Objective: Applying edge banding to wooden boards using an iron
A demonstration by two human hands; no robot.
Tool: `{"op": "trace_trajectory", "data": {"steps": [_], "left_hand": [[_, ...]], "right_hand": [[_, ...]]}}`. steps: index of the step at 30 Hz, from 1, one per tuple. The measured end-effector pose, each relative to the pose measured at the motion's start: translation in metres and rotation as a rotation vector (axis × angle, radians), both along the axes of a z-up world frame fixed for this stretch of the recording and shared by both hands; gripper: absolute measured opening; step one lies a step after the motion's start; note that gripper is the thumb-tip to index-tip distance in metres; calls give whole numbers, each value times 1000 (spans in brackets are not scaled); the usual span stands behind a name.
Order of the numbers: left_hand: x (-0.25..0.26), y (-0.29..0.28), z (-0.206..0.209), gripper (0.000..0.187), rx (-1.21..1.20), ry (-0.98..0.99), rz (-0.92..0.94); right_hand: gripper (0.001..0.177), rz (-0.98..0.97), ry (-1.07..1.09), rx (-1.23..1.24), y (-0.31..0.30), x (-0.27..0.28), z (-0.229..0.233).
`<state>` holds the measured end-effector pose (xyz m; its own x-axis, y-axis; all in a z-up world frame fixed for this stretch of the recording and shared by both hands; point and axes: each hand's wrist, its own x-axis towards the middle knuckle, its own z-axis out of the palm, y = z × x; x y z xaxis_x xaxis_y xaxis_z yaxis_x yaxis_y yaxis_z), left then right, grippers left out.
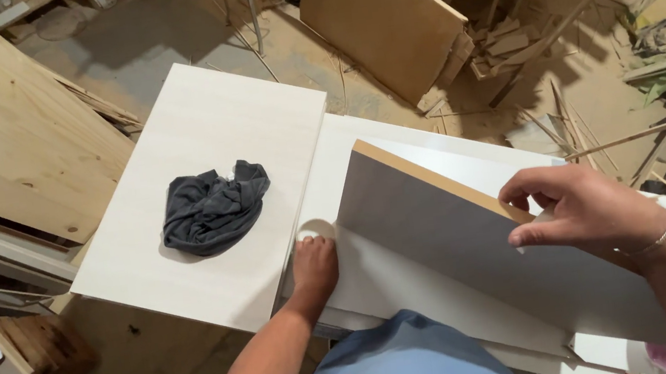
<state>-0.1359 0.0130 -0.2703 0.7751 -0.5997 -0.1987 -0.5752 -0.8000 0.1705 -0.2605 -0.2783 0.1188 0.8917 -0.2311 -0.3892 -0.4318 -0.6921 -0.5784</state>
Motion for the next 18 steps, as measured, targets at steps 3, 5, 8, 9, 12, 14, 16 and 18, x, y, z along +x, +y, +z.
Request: {"op": "trace_trajectory", "data": {"steps": [3, 5, 8, 9, 12, 14, 16, 18], "left_hand": [[-7, 9, -20, 22, -200, -115, -33], [-12, 15, -25, 21, -349, -62, -20], [-26, 23, 24, 25, -632, 21, 111], [-30, 26, 36, 25, -635, 23, 126], [-42, 50, 82, 35, -655, 284, 359], [-59, 71, 118, 33, -796, 451, 506], [-78, 91, 130, 32, -838, 392, 523], [-103, 116, 138, 31, -870, 322, 546]], "right_hand": [[31, 102, -42, -149, 9, -2, 4], [19, 114, -78, -290, 19, -3, 5], [10, 137, -102, -519, 35, -4, 3], [10, 152, -100, -521, 38, -7, 4], [16, 126, -77, -746, 58, -6, 15], [38, 164, 252, -1024, 79, -2, 32], [39, 238, 240, -1069, 76, -4, 30], [41, 316, 217, -1112, 51, 5, 7]]}}
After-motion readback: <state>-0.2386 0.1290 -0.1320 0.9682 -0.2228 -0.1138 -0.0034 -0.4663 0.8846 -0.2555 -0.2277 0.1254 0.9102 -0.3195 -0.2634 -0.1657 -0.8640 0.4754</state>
